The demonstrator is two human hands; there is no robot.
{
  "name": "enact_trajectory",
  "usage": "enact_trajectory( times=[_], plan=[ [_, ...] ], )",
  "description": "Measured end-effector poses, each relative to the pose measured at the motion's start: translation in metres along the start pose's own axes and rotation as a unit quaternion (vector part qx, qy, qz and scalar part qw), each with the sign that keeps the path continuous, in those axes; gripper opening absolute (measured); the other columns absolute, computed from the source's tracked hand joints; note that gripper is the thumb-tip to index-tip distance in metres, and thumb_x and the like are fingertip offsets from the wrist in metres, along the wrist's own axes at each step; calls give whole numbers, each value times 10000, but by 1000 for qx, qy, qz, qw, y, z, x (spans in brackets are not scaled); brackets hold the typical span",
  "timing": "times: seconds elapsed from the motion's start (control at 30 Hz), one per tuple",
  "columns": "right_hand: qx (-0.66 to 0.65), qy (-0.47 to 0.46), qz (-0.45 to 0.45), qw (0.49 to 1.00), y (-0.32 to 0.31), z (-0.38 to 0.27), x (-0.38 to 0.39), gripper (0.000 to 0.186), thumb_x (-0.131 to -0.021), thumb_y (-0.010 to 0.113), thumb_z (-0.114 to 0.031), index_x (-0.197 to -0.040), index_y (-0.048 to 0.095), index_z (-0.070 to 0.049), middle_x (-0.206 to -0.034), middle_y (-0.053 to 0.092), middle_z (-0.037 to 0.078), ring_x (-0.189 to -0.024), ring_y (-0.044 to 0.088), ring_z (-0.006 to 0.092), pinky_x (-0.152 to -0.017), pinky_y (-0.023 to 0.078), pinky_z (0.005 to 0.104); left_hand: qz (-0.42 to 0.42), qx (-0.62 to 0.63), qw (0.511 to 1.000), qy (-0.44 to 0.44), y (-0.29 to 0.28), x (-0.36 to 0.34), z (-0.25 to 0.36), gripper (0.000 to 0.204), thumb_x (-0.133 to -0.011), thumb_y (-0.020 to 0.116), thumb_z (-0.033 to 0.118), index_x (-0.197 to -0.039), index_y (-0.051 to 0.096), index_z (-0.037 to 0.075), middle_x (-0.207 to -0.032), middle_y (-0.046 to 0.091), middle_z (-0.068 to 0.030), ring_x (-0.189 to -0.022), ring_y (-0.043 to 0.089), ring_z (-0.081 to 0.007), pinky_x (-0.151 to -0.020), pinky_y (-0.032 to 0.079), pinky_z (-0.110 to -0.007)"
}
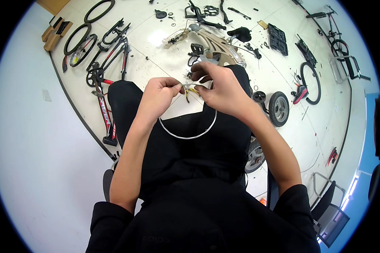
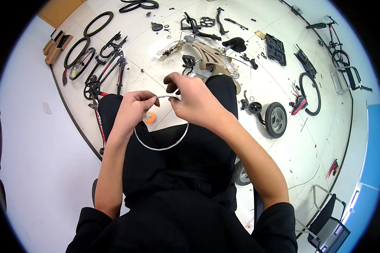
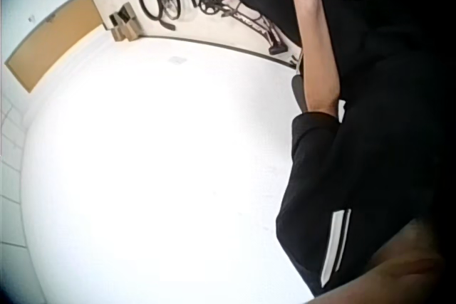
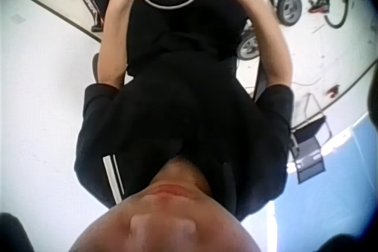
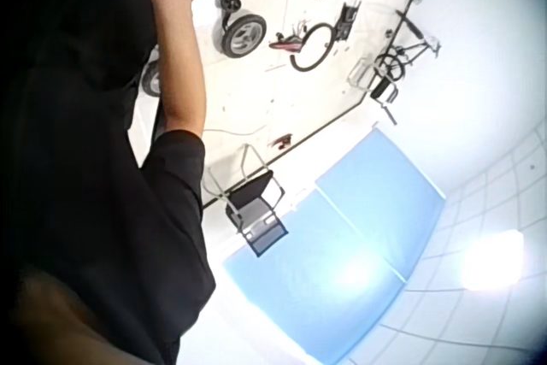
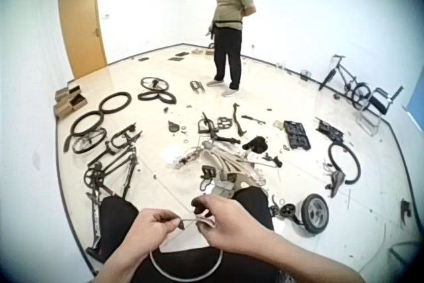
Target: The person sits on a chair and uses pliers to cut and adjust a bicycle cable attached to a brake caliper. They repeatedly trim the cable and manipulate the caliper housing while surrounded by scattered bicycle parts.
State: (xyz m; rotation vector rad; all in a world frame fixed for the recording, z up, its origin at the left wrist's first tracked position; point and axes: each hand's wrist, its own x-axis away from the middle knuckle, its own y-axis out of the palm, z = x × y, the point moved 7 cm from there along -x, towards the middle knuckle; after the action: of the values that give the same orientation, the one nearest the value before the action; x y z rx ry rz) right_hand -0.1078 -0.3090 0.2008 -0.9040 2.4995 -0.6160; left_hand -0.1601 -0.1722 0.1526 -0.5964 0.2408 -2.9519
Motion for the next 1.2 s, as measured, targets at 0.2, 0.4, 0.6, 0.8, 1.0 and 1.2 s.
enact_trajectory(
  times=[0.2,0.4,0.6,0.8,1.0,1.2],
  plan=[
    [-111,98,-44,988,8,15,5,311,-779,534,124,-1082,517,55,-945,645,156,-884,645,191,-806,514,303,-40,-80,996,24,4,0,4,171,-832,545,69,-831,669,-49,-699,596,-51,-620,461,-100,-597,363,-248],
    [-132,143,-103,976,10,13,5,321,-786,492,155,-1090,514,55,-949,643,155,-903,636,188,-799,507,291,-82,-9,997,-12,9,6,2,140,-859,556,84,-858,649,-21,-592,454,41,-478,308,-34,-439,221,-225],
    [-174,177,-123,961,11,17,7,322,-776,470,169,-1085,504,84,-957,642,185,-918,633,199,-792,507,303,-60,53,996,-27,11,8,-1,140,-853,577,69,-931,644,-26,-590,439,46,-482,312,-29,-434,210,-212],
    [-161,159,-137,964,18,18,10,276,-739,468,145,-1000,548,105,-821,663,232,-749,671,252,-694,524,329,-65,28,997,-41,13,7,-16,173,-840,577,33,-972,654,-47,-645,519,17,-509,350,-30,-468,252,-201],
    [-28,29,-162,986,21,5,12,252,-706,481,172,-935,510,70,-752,635,195,-722,632,279,-682,500,324,-108,22,992,-62,14,9,-24,175,-846,572,29,-977,653,-54,-646,532,8,-502,354,-30,-456,257,-203],
    [-164,116,-165,966,22,15,11,173,-749,479,175,-879,502,64,-763,645,128,-733,636,187,-674,504,308,-202,137,967,-75,18,11,-32,167,-866,560,42,-945,637,-84,-541,428,27,-449,330,-53,-434,256,-222]
  ],
)
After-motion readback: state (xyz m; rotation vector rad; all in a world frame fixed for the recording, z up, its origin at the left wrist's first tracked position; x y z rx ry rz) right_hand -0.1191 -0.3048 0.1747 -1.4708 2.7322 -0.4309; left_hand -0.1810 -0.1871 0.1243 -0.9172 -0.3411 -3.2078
